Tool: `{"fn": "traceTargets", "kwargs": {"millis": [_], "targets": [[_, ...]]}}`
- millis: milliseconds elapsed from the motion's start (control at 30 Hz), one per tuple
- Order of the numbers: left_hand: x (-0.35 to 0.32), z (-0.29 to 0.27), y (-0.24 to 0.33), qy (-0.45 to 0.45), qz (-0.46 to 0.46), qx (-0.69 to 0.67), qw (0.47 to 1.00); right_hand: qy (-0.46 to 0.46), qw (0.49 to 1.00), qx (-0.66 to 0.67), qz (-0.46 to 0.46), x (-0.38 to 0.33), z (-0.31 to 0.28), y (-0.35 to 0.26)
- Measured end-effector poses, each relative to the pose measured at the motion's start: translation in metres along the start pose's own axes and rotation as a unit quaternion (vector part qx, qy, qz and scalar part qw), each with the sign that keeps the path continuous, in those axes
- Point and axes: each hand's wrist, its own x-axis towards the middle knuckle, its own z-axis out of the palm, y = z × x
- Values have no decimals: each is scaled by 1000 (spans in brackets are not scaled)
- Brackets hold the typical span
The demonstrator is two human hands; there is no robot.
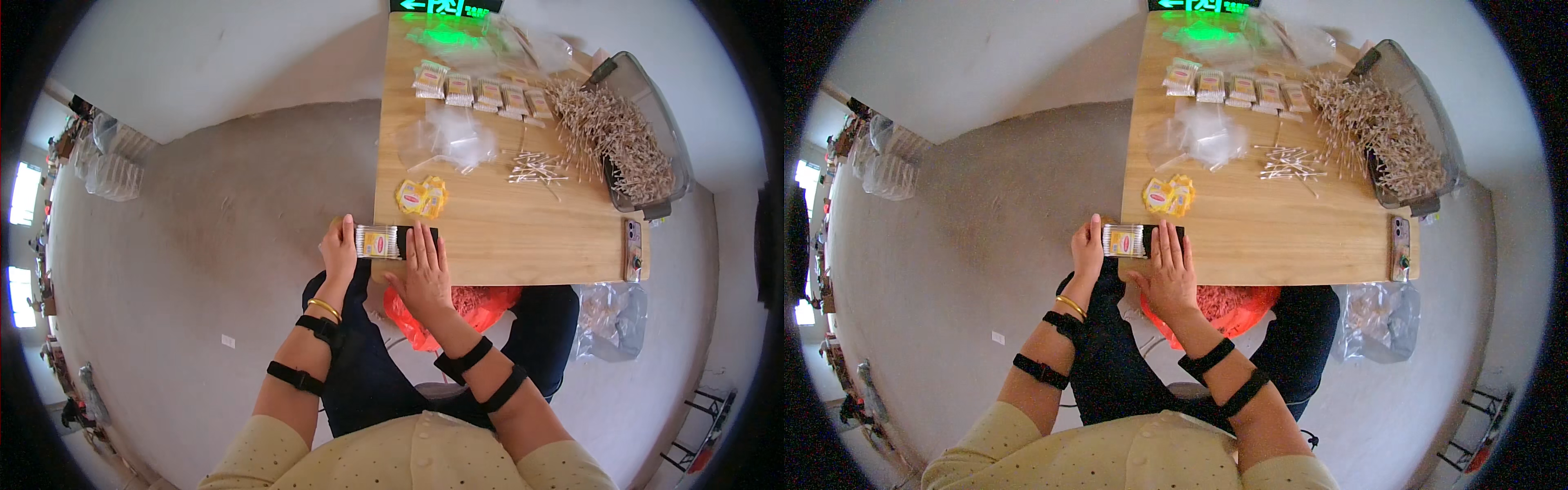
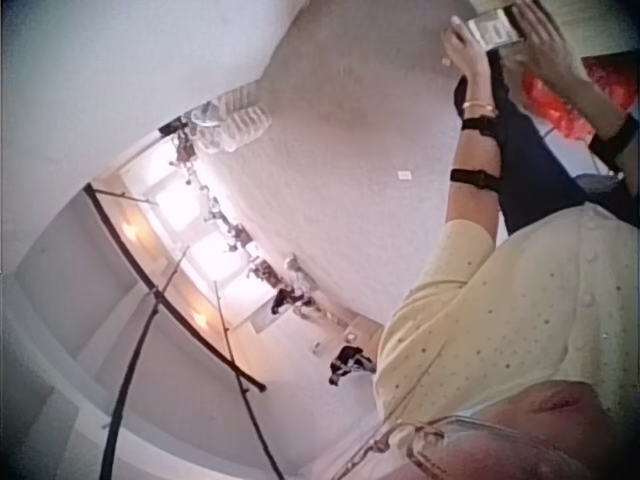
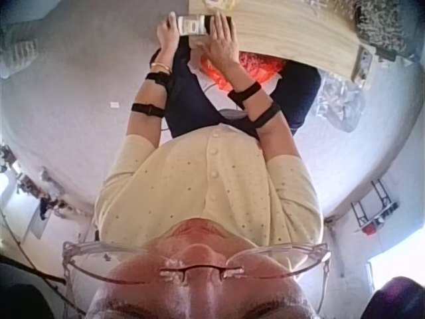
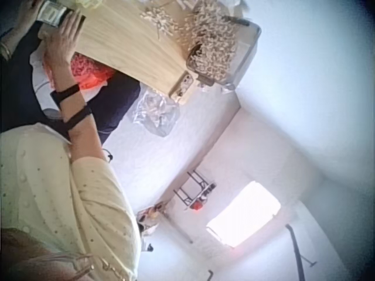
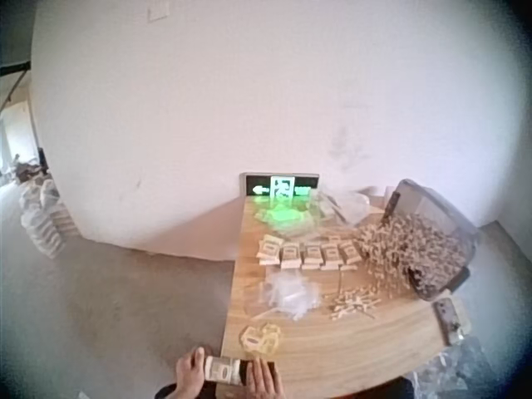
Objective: Sort and arrange cotton swabs on a table and place them into small plastic bags.
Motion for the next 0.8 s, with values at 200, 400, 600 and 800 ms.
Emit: {"fn": "traceTargets", "kwargs": {"millis": [200, 400, 600, 800], "targets": [[-2, 5, 1, -5, 7, 15, 1000, -8, 1000, -21, 10, -3, 0, -10], [-2, 5, -2, -10, -3, -5, 1000, -54, 994, -59, 70, 6, 2, -35], [2, 6, -10, -18, -1, 34, 999, -17, 1000, 6, 21, 2, 1, -16], [9, -22, -25, 12, 19, 2, 1000, 91, 966, 231, -77, -5, -18, 61]]}}
